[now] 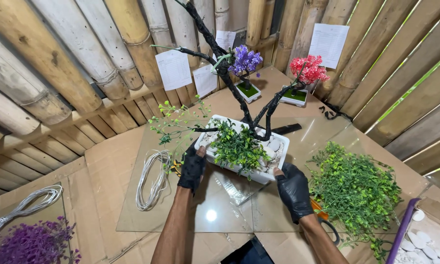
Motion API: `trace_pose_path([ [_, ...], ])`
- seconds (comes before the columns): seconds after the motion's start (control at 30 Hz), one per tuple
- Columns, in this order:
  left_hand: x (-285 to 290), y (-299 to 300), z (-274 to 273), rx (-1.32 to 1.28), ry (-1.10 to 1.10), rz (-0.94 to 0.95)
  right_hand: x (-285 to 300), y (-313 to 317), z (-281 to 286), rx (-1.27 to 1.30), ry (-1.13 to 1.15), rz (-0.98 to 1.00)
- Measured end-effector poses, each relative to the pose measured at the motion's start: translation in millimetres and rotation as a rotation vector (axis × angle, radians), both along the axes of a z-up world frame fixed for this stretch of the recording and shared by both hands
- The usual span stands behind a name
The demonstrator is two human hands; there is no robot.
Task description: The person arranges artificial green foliage and small branches into a white rectangular planter containing a black tree structure. They use scissors to trim the stems and wire cutters to cut wire, then insert the pieces into the planter and adjust them by hand.
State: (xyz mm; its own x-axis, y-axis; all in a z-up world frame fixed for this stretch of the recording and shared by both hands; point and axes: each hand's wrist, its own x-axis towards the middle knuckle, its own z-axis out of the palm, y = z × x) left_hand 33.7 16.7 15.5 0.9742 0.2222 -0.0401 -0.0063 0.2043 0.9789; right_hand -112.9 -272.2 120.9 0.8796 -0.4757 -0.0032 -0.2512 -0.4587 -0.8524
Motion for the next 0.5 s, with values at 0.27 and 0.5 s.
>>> trace_pose_path([
  [0.27, -27.1, -22.0, 67.5, -0.039, -0.011, 0.03, -6.6, -1.9, 1.6, 0.1, -0.005, -0.014],
  [0.5, -68.9, -51.9, 117.7, 0.076, 0.061, 0.136, 15.0, -15.7, 61.9, 0.121, 0.058, -0.026],
])
